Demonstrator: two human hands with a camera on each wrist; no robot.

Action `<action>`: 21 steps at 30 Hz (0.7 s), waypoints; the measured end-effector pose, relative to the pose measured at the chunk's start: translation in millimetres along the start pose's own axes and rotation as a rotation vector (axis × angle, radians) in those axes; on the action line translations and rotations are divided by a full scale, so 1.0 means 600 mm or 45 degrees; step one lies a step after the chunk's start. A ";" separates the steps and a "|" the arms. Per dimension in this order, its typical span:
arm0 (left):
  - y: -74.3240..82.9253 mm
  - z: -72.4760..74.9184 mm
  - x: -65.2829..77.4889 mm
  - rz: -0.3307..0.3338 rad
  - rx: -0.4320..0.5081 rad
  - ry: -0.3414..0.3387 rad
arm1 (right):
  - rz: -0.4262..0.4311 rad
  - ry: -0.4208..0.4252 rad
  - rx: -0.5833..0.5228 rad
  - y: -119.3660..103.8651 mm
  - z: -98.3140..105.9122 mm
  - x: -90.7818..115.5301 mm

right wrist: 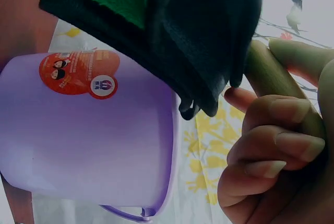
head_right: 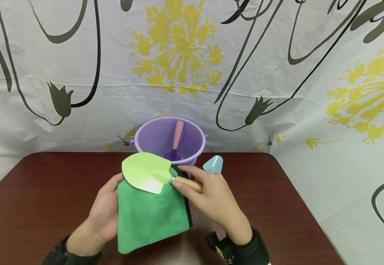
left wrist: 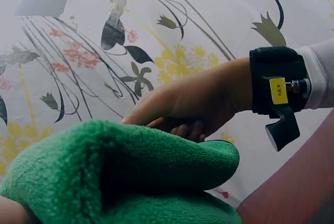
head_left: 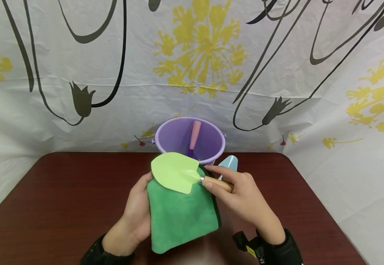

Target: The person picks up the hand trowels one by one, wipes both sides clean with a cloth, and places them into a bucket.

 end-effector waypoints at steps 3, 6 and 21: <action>0.000 -0.003 -0.001 0.015 0.031 -0.045 | 0.006 0.009 0.006 -0.001 -0.001 0.001; 0.002 -0.002 0.000 0.016 0.046 -0.064 | -0.003 -0.003 0.022 -0.001 -0.003 0.002; 0.003 0.023 0.001 -0.010 -0.076 0.195 | 0.026 -0.129 -0.032 0.002 -0.011 0.002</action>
Point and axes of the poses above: each hand's wrist, its own x-axis away from the middle knuckle, its own z-axis out of the back of the hand, y = z × x, the point moved 9 cm from there along -x, towards the middle knuckle, and after that the axes turned 3 degrees about -x, right-handed, at the moved point
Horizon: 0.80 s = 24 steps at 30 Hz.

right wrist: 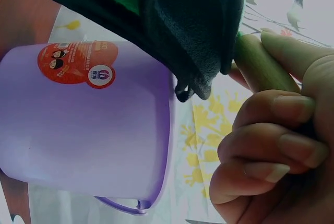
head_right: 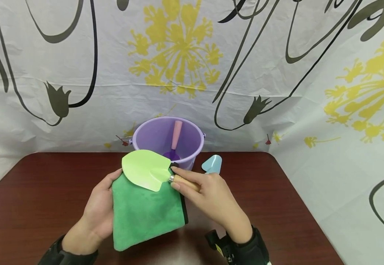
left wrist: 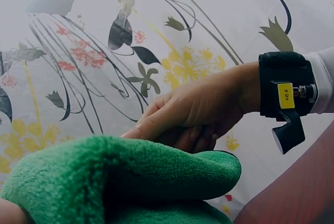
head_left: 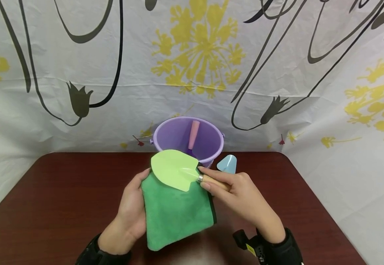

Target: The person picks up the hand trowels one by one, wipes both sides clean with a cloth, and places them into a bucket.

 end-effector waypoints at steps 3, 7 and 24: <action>0.000 0.001 0.000 0.005 0.007 0.007 | 0.011 -0.003 -0.005 -0.001 0.000 -0.001; -0.001 0.000 0.000 0.011 0.010 0.001 | 0.018 -0.014 0.003 0.000 0.003 0.000; 0.061 0.041 0.012 -0.148 0.094 0.040 | 0.061 0.014 -0.024 0.006 0.035 0.006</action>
Point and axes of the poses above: each hand's wrist, its own x-axis away from the middle knuckle, its own z-axis out of the back of the hand, y = z × x, the point moved 9 cm from there along -x, towards the middle knuckle, and after that the axes turned 3 degrees about -x, right-handed, at the moved point
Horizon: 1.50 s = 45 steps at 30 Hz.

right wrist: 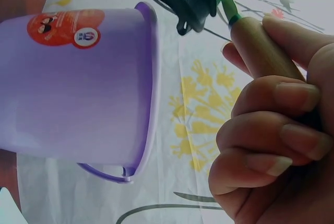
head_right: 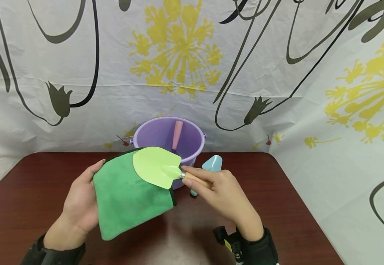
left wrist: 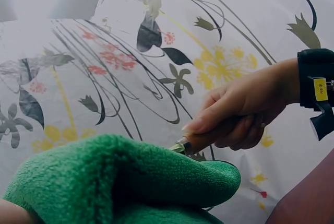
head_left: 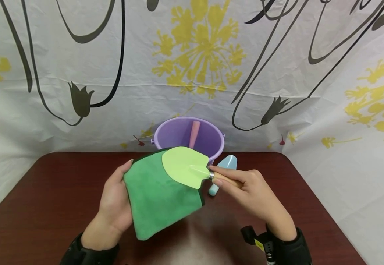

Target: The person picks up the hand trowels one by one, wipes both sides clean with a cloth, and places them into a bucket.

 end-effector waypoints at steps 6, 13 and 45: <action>0.010 0.002 0.003 -0.010 0.039 -0.026 | 0.007 0.008 0.018 0.003 0.007 0.002; 0.018 0.001 0.003 -0.030 0.187 -0.106 | 0.002 0.004 0.037 0.004 0.007 0.001; -0.045 -0.035 -0.002 0.074 -0.100 -0.018 | 0.058 -0.040 0.040 -0.010 -0.022 -0.005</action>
Point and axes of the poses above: each hand's wrist, its own x-axis away from the middle knuckle, its own z-axis out of the back of the hand, y = z × x, the point moved 9 cm from there along -x, towards the middle knuckle, and after that the axes turned 3 degrees about -x, right-handed, at the moved point
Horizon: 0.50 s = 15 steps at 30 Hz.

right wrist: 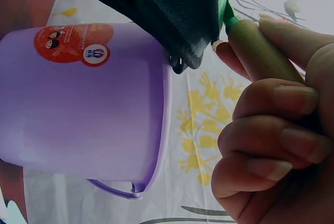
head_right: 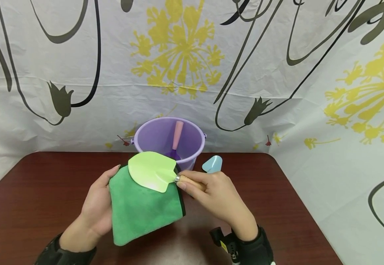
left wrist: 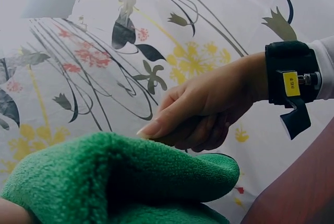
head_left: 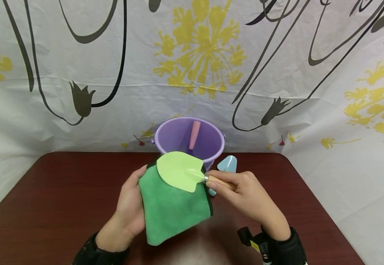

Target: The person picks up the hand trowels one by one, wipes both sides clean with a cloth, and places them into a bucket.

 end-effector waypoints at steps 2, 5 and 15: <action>-0.003 -0.003 -0.001 0.004 0.011 -0.007 | 0.016 0.005 0.020 -0.002 -0.001 -0.001; -0.010 -0.008 -0.001 0.019 0.018 -0.011 | 0.032 0.010 0.043 -0.004 -0.002 -0.001; -0.030 -0.011 -0.002 0.088 0.014 0.096 | 0.003 0.014 0.115 -0.001 -0.007 0.000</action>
Point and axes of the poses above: each hand's wrist, its own x-axis away from the middle knuckle, its own z-axis out of the back of the hand, y = z × x, the point moved 9 cm from there along -x, towards the middle knuckle, and after that the axes turned 3 degrees about -x, right-handed, at the moved point
